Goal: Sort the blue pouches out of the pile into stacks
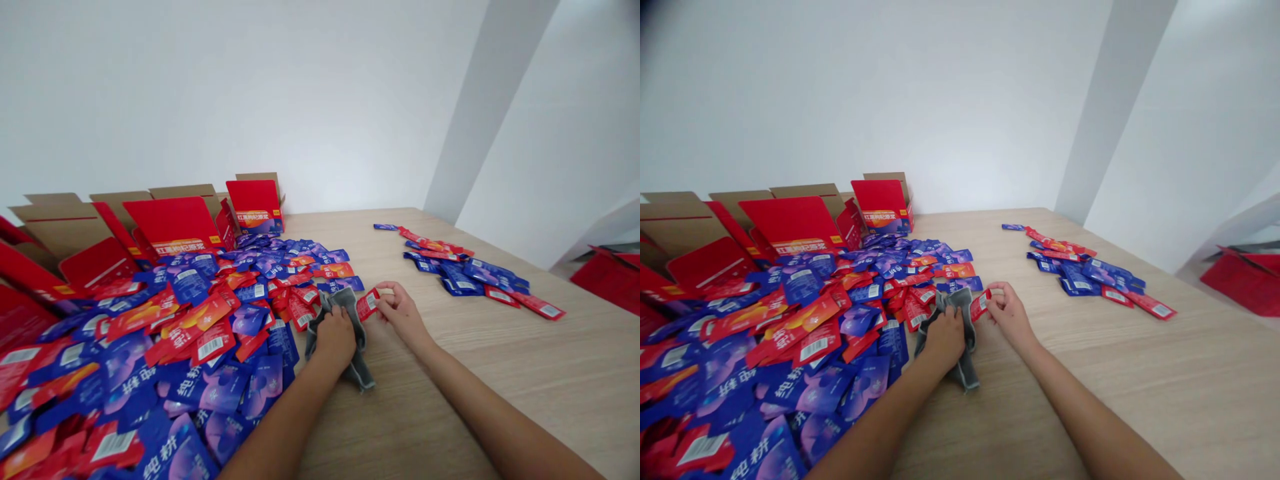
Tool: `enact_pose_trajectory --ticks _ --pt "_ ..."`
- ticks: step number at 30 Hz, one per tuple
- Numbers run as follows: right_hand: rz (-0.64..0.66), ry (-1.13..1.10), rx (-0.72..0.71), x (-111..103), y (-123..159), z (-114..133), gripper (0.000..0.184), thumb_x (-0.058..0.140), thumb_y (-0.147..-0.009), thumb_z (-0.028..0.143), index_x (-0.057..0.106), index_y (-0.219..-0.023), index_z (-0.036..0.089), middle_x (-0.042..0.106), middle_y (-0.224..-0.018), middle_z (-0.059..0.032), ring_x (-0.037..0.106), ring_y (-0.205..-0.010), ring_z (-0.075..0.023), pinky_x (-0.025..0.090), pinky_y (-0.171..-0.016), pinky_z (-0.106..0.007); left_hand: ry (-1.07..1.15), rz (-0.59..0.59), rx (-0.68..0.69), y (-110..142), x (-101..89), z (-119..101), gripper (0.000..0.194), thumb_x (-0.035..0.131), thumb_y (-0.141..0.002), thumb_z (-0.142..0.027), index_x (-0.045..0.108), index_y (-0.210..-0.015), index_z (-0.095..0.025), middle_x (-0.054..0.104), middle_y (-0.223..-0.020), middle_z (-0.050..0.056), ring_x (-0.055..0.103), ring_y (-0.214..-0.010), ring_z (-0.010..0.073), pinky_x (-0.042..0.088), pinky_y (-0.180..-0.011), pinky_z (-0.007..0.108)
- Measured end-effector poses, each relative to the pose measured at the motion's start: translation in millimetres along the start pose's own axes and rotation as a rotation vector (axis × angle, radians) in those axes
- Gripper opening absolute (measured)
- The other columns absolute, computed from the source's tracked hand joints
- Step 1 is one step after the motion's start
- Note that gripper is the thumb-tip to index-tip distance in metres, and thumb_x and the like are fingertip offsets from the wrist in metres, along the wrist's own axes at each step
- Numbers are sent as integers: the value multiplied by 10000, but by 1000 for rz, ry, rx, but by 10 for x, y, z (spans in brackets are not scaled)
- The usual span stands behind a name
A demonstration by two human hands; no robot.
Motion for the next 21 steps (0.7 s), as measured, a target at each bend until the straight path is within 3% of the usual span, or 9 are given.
enact_pose_trajectory --ticks 4,6,9,14,16,18,19,21 --pt "-112 -23 -154 -84 -72 510 276 589 -731 310 467 -960 214 512 -471 105 451 -407 -84 350 -412 -185 13 -21 23 -14 9 12 407 386 -824 -108 529 -1202 -53 568 -1048 176 598 -882 248 516 -667 316" --pt "-105 -31 -186 2 -192 720 244 584 -725 295 485 -933 211 508 -450 108 436 -383 -77 336 -396 -177 19 -27 23 -12 17 3 405 385 -826 -108 534 -1198 -49 566 -1051 179 596 -890 250 516 -682 320" --pt "-24 -73 -189 360 -465 945 212 572 -714 280 499 -897 204 528 -438 103 423 -350 -70 319 -373 -168 16 -36 20 -10 38 -5 424 368 -835 -102 509 -1229 -33 555 -1070 197 595 -884 252 516 -659 319" --pt "184 -172 -277 1267 -881 1258 223 517 -767 296 479 -972 218 588 -537 79 546 -456 -97 427 -456 -197 22 -50 18 -16 76 20 431 369 -832 -90 501 -1240 -49 555 -1054 192 593 -864 239 516 -636 310" --pt "327 -127 -346 1557 -937 1291 309 503 -803 314 453 -1095 228 671 -780 16 633 -670 -118 503 -610 -247 27 -48 9 -16 83 36 421 378 -832 -97 510 -1232 -68 553 -1068 186 593 -869 235 517 -646 307" --pt "403 75 -410 1639 -944 1177 413 514 -817 317 419 -1207 223 652 -1047 -47 628 -899 -143 504 -769 -300 25 -50 4 -13 78 42 417 387 -833 -103 513 -1229 -75 551 -1081 185 593 -874 231 515 -661 303" --pt "401 245 -417 1585 -950 1051 457 529 -814 313 411 -1245 217 617 -1145 -66 603 -985 -154 486 -829 -315 23 -54 5 -11 71 40 415 387 -833 -102 516 -1227 -75 552 -1081 184 593 -874 229 513 -667 301" --pt "318 670 -349 1267 -984 704 497 572 -790 271 438 -1264 206 562 -1251 -75 537 -1111 -172 432 -926 -323 17 -60 19 -7 59 25 416 390 -831 -101 516 -1226 -66 557 -1065 182 593 -871 229 511 -673 303"
Point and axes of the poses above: each hand's wrist, its own y-axis away from the middle knuckle, its own x-axis out of the palm, z = x × y, the point moved 8 cm from there along -y, towards the middle knuckle
